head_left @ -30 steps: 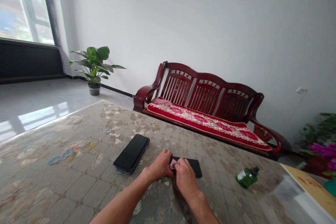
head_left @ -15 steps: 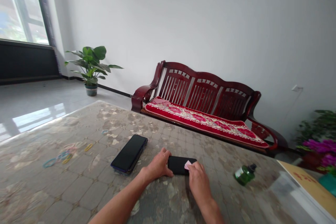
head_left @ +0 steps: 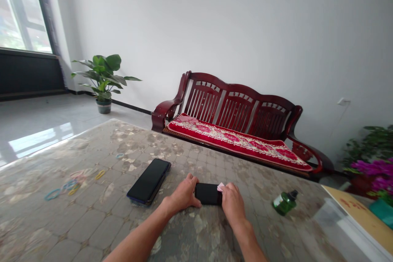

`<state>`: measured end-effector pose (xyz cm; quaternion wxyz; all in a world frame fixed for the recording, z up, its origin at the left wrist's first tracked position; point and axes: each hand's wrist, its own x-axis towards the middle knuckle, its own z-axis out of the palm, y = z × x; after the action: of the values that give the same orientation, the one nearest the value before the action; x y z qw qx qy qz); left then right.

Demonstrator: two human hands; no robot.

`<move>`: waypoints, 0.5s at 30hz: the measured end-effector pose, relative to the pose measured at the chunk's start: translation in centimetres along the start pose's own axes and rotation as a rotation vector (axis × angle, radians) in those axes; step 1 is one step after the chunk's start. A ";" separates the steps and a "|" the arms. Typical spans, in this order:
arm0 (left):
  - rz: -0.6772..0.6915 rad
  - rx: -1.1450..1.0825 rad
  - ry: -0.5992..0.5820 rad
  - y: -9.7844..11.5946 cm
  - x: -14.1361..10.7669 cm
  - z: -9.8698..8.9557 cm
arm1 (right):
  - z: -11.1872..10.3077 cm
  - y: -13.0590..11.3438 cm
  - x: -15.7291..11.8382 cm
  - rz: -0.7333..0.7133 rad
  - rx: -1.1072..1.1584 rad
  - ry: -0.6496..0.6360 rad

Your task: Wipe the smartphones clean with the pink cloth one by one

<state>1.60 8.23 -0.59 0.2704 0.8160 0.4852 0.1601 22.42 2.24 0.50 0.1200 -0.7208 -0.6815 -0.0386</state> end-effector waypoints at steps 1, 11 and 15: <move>0.002 0.003 0.003 0.0 0.0 0.0 | 0.1 -0.7 0.1 -0.017 0.011 -0.005; 0.006 0.005 0.000 0.0 0.0 0.1 | -0.2 0.6 0.9 0.029 0.001 -0.017; 0.006 -0.002 -0.001 0.0 -0.1 0.0 | -0.2 0.9 0.4 0.050 -0.011 -0.011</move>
<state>1.56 8.16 -0.56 0.2710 0.8171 0.4827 0.1608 23.31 2.55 0.65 0.1133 -0.7384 -0.6639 -0.0353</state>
